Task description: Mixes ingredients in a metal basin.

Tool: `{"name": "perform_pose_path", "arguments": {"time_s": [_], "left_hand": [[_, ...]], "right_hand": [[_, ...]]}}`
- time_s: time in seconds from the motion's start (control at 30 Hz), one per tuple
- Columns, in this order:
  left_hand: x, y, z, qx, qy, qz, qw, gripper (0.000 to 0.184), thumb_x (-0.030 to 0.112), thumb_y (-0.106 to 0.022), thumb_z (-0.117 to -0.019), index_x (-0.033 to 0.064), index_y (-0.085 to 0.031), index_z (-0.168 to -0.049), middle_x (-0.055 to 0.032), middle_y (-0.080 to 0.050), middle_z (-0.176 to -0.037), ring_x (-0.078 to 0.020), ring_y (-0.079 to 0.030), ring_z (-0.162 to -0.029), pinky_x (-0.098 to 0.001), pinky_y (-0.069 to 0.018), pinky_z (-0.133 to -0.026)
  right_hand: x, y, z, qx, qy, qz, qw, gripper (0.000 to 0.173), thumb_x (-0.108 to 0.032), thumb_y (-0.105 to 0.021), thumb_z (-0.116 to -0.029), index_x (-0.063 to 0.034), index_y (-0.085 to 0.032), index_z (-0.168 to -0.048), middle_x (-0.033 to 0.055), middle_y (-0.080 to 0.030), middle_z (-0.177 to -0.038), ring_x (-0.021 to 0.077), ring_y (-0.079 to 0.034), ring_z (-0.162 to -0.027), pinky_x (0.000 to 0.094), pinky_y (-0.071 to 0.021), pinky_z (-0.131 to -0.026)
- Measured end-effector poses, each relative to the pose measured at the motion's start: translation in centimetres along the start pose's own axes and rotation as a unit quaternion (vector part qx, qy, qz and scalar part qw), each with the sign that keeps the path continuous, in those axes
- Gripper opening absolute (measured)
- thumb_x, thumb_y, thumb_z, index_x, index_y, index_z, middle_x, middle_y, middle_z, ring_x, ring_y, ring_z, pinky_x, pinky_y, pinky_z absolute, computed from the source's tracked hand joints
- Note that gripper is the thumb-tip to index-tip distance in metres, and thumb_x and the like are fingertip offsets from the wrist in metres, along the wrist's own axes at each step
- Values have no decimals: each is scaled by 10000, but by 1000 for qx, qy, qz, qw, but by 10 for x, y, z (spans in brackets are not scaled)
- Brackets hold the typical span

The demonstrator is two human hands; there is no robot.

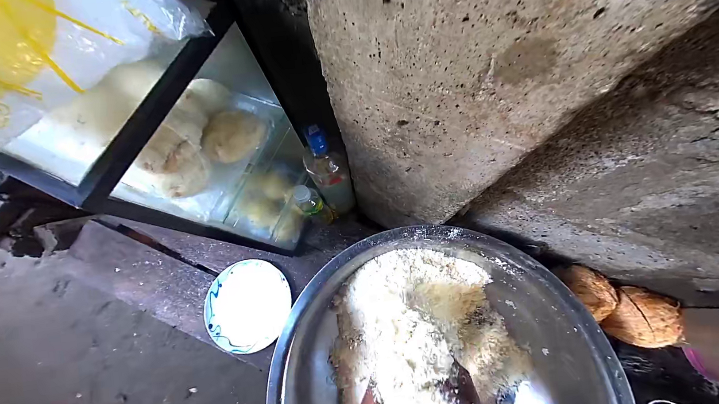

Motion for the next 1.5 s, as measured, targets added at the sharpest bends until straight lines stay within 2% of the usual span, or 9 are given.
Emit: {"name": "perform_pose_path", "arguments": {"time_s": [0.13, 0.33, 0.53, 0.67, 0.83, 1.03, 1.2, 1.33, 1.5], "left_hand": [[-9, 0, 23, -15, -24, 12, 1000, 463, 154, -233, -1122, -118, -350, -1478, -234, -505, -1416, -144, -526, -1250, -313, -435, -1074], [1, -1, 23, 1, -25, 4, 1000, 447, 122, -225, -1122, -123, -337, -1479, -247, -498, -1409, -170, -533, -1228, -319, -431, -1061], [28, 37, -56, -4, -127, -75, 989, 466, 207, -342, -1119, -19, -388, -1525, -175, -496, -1502, -162, -519, -1321, -319, -450, -1080], [24, 60, -153, 121, -177, -58, 975, 542, 379, -380, -1115, -41, -505, -1434, -238, -559, -1399, -290, -555, -1248, -461, -462, -1028], [26, 5, -198, 21, -103, -31, 994, 584, 455, -288, -1118, 48, -413, -1519, -186, -526, -1420, -241, -540, -1221, -441, -461, -1002], [46, -15, -104, -85, -103, -28, 991, 493, 232, -251, -1136, 21, -325, -1575, -152, -416, -1585, -167, -444, -1421, -352, -372, -1174], [40, -26, -39, -108, -48, 109, 987, 452, 262, -186, -1139, 38, -464, -1417, -56, -667, -1141, -69, -643, -993, -263, -547, -859], [27, -40, -18, -100, -40, 38, 993, 493, 266, -201, -1139, 5, -391, -1512, -144, -562, -1395, -116, -578, -1199, -299, -479, -1025], [-7, -16, 17, 8, -28, 36, 999, 445, 148, -207, -1129, -116, -402, -1429, -212, -552, -1345, -144, -549, -1180, -301, -451, -1030]], "right_hand": [[3, 3, 6, 10, 56, -21, 998, 621, 53, -471, -946, 231, -229, -1490, 385, -419, -1473, 216, -497, -1347, 268, -381, -1135], [-11, -5, 8, -201, -80, 406, 888, 440, -127, -464, -1082, 157, -493, -1418, 351, -493, -1477, 461, -432, -1439, 534, -275, -1226], [4, 84, -93, 67, 250, 200, 945, 421, -156, -550, -1020, 24, -600, -1397, 186, -594, -1451, 268, -542, -1388, 425, -412, -1190], [-2, 117, -159, 95, 93, 152, 979, 434, -282, -479, -1093, -23, -587, -1424, 175, -588, -1455, 278, -566, -1340, 470, -432, -1136], [20, 44, -200, -5, -91, 0, 996, 576, -328, -450, -1101, 14, -341, -1552, 263, -418, -1546, 343, -462, -1378, 512, -418, -1093], [-14, 0, -101, -2, -2, 62, 998, 449, -65, -429, -1073, 126, -399, -1479, 309, -477, -1484, 323, -480, -1385, 432, -371, -1171], [-8, -1, -47, 35, 63, -33, 997, 575, -66, -595, -952, 158, -394, -1442, 282, -550, -1382, 210, -576, -1250, 304, -464, -1077], [-13, 1, -15, -9, 29, 51, 998, 570, 68, -423, -1004, 207, -222, -1518, 373, -336, -1563, 329, -364, -1486, 334, -251, -1241], [12, 15, -36, -20, 137, 188, 972, 661, -118, -670, -911, 196, -422, -1438, 398, -385, -1523, 473, -345, -1474, 513, -222, -1259]]}}
Point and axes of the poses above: each hand's wrist, its own z-axis away from the middle knuckle, its own y-axis out of the back of the hand, x = y × z, the point moved 4 cm from there along -z, towards the middle knuckle
